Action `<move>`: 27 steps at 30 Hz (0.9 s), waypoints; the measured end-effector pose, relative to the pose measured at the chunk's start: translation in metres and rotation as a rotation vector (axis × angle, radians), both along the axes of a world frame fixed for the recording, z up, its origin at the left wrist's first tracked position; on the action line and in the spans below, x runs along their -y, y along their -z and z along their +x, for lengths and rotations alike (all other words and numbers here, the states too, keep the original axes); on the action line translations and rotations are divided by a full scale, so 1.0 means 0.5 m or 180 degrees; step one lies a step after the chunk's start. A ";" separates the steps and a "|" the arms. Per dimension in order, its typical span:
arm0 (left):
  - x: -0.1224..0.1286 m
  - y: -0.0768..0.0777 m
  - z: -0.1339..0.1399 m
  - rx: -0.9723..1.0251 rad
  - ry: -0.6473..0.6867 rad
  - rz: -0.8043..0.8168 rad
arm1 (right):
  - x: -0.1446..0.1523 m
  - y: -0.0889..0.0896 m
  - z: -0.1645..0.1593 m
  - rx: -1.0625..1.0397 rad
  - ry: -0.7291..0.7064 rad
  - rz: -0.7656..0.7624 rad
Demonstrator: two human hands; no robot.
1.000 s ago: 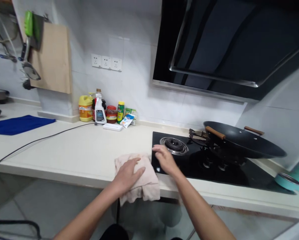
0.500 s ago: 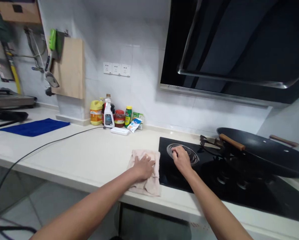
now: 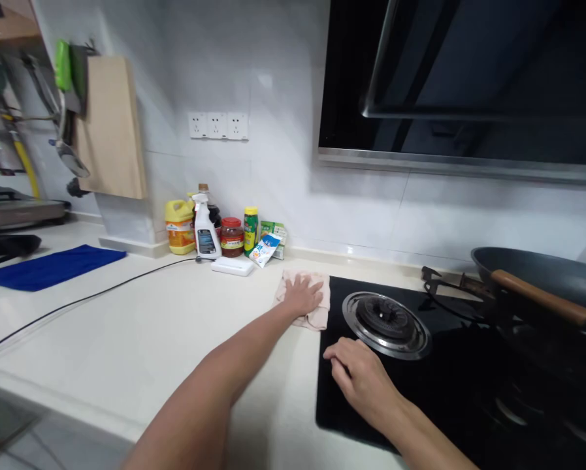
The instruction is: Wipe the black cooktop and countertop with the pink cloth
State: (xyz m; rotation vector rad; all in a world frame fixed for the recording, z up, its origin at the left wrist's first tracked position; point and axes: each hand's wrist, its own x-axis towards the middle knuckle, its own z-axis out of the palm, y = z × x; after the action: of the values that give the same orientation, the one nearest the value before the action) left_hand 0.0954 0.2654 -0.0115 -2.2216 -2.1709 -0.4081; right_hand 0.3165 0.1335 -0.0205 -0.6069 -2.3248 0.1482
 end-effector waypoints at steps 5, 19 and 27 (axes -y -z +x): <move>-0.121 -0.007 -0.030 0.0014 -0.0407 -0.0054 | 0.014 -0.009 0.007 0.0372 -0.0078 -0.0099; -0.024 -0.005 -0.132 -0.0303 -0.0554 -0.0065 | -0.028 0.014 0.026 0.0279 0.0248 -0.0363; 0.212 -0.016 -0.273 -0.0470 -0.0896 0.0000 | -0.041 0.028 0.037 -0.0015 0.0269 -0.0597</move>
State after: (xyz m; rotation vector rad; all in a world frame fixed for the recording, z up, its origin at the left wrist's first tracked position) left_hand -0.0411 0.1595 -0.0035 -1.8396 -2.3515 -0.2278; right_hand 0.3350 0.1539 -0.0343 -0.7954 -2.2920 0.3304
